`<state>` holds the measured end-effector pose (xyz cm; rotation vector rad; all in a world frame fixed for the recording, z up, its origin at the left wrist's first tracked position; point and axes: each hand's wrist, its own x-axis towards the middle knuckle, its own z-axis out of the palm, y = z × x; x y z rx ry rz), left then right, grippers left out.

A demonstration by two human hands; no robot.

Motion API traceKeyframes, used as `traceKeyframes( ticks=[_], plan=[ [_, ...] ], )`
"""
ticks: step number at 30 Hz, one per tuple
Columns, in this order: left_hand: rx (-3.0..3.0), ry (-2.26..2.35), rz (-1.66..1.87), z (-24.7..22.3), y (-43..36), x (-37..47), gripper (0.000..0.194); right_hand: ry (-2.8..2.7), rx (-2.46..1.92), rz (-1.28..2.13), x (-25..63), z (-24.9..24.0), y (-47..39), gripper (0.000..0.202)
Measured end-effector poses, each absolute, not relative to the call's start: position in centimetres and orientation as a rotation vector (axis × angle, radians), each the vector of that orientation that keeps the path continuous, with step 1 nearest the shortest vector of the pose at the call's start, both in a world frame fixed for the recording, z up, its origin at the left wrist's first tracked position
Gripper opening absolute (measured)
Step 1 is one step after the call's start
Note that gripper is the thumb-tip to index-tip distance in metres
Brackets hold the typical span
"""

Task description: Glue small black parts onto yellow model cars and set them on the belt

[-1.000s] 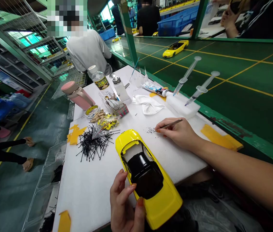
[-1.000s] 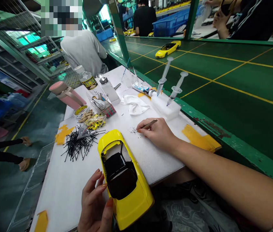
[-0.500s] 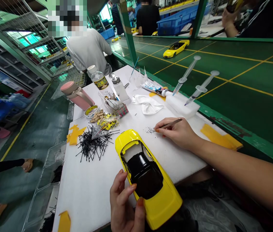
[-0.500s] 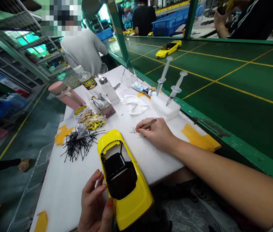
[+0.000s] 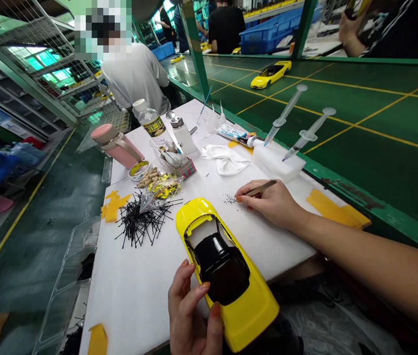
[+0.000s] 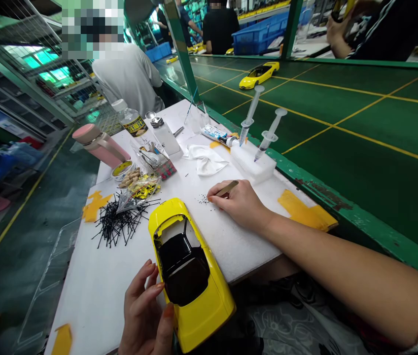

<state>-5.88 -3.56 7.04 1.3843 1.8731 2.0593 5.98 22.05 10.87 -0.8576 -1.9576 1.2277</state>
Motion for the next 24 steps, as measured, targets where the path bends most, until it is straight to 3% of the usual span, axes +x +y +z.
traceKeyframes(
  ticks=[24],
  plan=[
    [1.424, 1.878, 2.039, 7.09, -3.49, -5.97, 0.018, -1.969, -0.857, 1.162, 6.13, 10.75, 22.19, 0.019]
  ],
)
